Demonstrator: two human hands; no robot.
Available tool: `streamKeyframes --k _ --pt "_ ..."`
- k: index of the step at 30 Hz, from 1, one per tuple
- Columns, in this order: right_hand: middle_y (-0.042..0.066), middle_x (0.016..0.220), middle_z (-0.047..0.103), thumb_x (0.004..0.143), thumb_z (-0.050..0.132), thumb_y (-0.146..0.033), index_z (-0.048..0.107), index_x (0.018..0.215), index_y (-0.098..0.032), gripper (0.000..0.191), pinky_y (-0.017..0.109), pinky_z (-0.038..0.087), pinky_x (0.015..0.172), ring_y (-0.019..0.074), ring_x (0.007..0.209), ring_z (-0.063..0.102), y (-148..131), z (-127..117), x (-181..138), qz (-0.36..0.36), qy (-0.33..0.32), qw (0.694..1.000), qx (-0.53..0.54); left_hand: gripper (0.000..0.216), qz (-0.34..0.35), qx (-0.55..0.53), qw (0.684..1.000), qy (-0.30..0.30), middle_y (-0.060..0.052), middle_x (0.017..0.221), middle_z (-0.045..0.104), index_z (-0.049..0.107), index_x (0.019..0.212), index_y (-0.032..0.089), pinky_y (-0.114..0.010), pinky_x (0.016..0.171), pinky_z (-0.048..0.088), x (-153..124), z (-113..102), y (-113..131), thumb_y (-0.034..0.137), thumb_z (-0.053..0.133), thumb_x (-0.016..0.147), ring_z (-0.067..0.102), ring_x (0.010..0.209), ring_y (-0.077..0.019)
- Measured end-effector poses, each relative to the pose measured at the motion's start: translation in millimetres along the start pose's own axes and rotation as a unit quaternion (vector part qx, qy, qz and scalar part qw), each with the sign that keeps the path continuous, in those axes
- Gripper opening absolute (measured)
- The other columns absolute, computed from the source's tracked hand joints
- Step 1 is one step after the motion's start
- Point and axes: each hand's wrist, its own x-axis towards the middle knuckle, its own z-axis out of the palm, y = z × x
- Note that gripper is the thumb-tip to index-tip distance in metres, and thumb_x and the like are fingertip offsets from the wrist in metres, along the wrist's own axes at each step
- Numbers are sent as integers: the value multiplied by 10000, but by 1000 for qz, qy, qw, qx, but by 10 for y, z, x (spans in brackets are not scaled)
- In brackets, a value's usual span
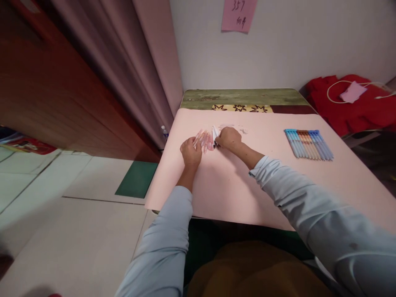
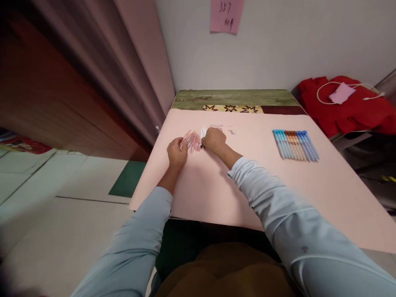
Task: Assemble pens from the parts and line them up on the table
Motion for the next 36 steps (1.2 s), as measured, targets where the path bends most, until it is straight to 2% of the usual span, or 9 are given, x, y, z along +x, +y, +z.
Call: streamKeyframes --k 2,5,9,12,16,19,27,30,36 --pt "139 900 736 771 591 -234 730 827 -158 168 307 460 687 261 860 674 141 -62 -123 -33 12 999 13 291 1 -6 1000 0 -99 1160 681 612 1130 175 -392 1057 375 -6 -9 0 291 492 891 587 1126 -245" --pt "72 769 721 829 545 -338 681 746 -195 214 280 402 631 205 735 638 533 -87 -479 -98 50 992 55 294 -4 -8 1000 9 -106 1162 672 600 1137 176 -388 1041 388 -17 -19 -4 305 491 897 578 1136 -245" --pt "-1 588 632 841 527 -429 615 697 -227 264 269 334 552 158 549 545 1154 7 -1025 -82 56 991 92 262 -4 20 999 37 -107 1154 659 596 1107 188 -395 1023 386 -51 -42 23 316 496 901 557 1135 -257" --pt "-11 587 619 845 528 -477 605 711 -232 289 269 319 553 156 539 538 1417 95 -1230 -78 79 991 75 214 33 51 998 28 -104 1079 662 615 1016 200 -393 1003 380 -114 -58 86 331 475 921 559 1084 -260" --pt "-9 643 653 867 522 -469 616 761 -230 278 265 294 562 161 581 568 1455 163 -1235 -74 89 992 47 294 116 91 987 -57 -118 1055 662 621 1050 215 -406 985 370 -225 -36 174 434 464 933 560 1088 -284" --pt "-1 693 677 890 504 -440 624 806 -229 257 267 255 552 161 585 572 1419 174 -1216 -75 92 993 22 353 132 114 982 -75 -123 1101 653 597 1145 203 -390 961 392 -282 -14 215 454 505 913 571 1088 -288" --pt "17 735 694 913 491 -435 617 827 -223 262 269 213 547 163 593 572 1425 160 -1237 -76 82 993 23 251 57 134 986 -87 -108 1149 630 623 1092 244 -366 855 466 -346 -68 328 362 468 934 616 1022 -267" --pt "18 740 698 913 494 -425 619 825 -223 253 270 216 548 163 603 576 1425 152 -1236 -76 79 993 32 229 38 123 989 -77 -94 1129 651 634 1044 254 -365 844 481 -341 -81 397 384 492 920 623 1020 -260" --pt "3 721 693 909 500 -423 618 815 -231 244 261 234 553 161 611 579 1448 148 -1238 -80 79 992 60 249 -9 138 987 -85 -134 1065 698 673 941 241 -446 831 488 -235 -65 582 440 542 870 640 1016 -324"
